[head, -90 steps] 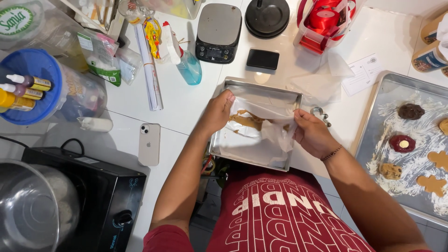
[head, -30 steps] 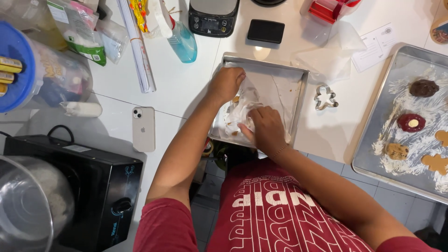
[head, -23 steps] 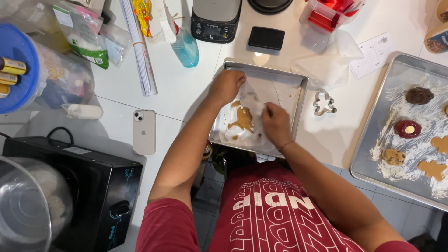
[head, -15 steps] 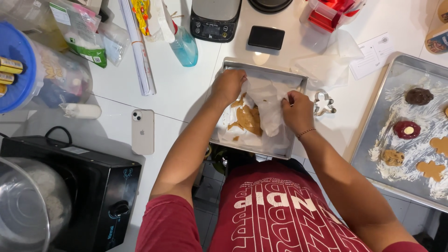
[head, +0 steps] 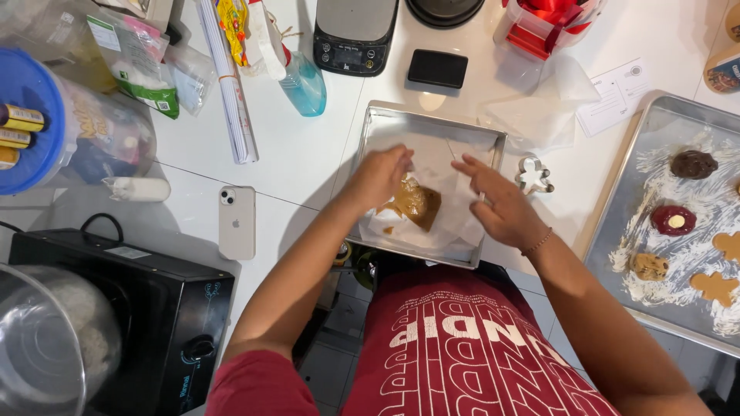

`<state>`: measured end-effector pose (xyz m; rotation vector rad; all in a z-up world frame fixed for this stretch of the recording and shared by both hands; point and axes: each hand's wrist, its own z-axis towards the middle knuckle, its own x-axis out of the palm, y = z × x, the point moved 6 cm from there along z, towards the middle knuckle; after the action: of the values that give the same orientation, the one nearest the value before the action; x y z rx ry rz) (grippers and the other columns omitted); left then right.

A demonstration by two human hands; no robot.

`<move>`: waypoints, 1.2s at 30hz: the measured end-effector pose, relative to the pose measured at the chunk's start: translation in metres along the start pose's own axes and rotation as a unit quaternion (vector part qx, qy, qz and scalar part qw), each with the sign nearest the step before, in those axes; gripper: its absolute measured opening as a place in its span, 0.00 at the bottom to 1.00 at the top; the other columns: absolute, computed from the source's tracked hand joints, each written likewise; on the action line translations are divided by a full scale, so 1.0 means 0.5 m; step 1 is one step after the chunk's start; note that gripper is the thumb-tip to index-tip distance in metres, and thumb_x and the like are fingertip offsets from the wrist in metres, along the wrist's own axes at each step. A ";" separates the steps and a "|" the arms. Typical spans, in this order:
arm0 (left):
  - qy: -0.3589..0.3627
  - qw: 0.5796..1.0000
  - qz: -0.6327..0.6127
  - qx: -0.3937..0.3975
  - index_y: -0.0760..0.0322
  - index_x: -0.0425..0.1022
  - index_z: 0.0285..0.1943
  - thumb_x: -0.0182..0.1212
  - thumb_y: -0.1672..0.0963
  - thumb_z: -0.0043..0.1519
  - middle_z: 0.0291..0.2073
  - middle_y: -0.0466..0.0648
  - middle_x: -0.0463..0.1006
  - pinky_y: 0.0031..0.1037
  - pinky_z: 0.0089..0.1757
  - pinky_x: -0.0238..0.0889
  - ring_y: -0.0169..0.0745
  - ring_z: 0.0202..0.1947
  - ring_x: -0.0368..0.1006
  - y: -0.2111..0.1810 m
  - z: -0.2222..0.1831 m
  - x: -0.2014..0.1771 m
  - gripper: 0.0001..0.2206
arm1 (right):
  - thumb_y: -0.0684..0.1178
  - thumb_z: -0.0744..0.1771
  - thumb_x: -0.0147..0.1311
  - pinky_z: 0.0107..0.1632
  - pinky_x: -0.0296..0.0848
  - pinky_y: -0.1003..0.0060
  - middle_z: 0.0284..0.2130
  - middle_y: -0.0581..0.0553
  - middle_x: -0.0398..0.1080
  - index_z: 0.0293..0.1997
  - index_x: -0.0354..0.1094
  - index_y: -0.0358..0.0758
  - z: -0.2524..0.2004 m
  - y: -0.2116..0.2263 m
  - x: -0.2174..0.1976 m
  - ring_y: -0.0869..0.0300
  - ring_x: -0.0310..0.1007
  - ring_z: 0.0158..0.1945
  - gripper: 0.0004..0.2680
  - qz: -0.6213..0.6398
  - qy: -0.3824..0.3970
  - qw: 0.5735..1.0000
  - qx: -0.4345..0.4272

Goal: Cutting out cookie shapes from dough and arranging them on a baking sheet.

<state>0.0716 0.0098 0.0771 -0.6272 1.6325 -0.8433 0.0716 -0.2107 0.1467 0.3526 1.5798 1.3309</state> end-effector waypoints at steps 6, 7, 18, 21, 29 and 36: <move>0.123 0.977 0.142 0.099 0.81 0.58 0.71 0.44 0.58 0.71 0.65 0.78 0.65 0.58 0.61 0.59 0.75 0.68 0.62 -0.039 -0.167 0.120 0.22 | 0.39 0.59 0.52 0.63 0.64 0.39 0.61 0.20 0.65 0.35 0.62 0.27 -0.067 0.016 0.101 0.30 0.62 0.67 0.07 -0.148 0.146 0.956 -0.209; 0.054 0.957 0.223 0.178 0.79 0.65 0.63 0.48 0.60 0.68 0.63 0.74 0.70 0.49 0.61 0.62 0.70 0.66 0.65 -0.021 -0.174 0.154 0.17 | 0.41 0.60 0.51 0.66 0.63 0.41 0.63 0.20 0.63 0.39 0.63 0.27 -0.080 -0.009 0.133 0.32 0.60 0.68 0.09 -0.198 0.204 0.941 -0.185; -0.095 0.993 0.072 -0.022 0.55 0.75 0.43 0.48 0.53 0.72 0.27 0.52 0.79 0.43 0.38 0.71 0.59 0.37 0.80 0.037 -0.107 0.050 0.10 | 0.47 0.69 0.51 0.47 0.70 0.52 0.33 0.40 0.75 0.45 0.70 0.45 -0.090 -0.210 0.050 0.49 0.77 0.44 0.04 0.011 -0.033 0.970 0.240; -0.148 0.980 0.126 -0.031 0.50 0.74 0.41 0.50 0.50 0.72 0.26 0.47 0.78 0.39 0.35 0.72 0.53 0.34 0.81 0.078 -0.063 0.034 0.10 | 0.42 0.68 0.53 0.39 0.68 0.55 0.30 0.39 0.72 0.44 0.69 0.37 -0.061 -0.208 -0.007 0.50 0.73 0.36 0.03 -0.010 -0.081 0.953 0.293; -0.173 0.893 0.393 0.134 0.49 0.77 0.34 0.57 0.57 0.63 0.26 0.40 0.74 0.34 0.31 0.75 0.44 0.27 0.80 0.031 0.095 -0.017 0.06 | 0.48 0.66 0.62 0.43 0.77 0.53 0.37 0.45 0.79 0.44 0.76 0.49 0.003 -0.248 -0.030 0.46 0.80 0.44 0.05 -0.245 -0.094 0.917 0.300; -0.280 0.805 0.462 0.244 0.51 0.71 0.25 0.61 0.59 0.55 0.21 0.41 0.69 0.32 0.31 0.66 0.43 0.23 0.73 0.040 0.145 0.029 0.07 | 0.43 0.66 0.60 0.41 0.77 0.49 0.34 0.34 0.77 0.49 0.70 0.38 0.030 -0.178 -0.037 0.40 0.79 0.37 0.08 -0.336 -0.129 0.910 0.206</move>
<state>0.1398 -0.0033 0.0449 0.3004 0.9100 -0.2556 0.1242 -0.2472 0.0807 0.1951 1.5452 0.4008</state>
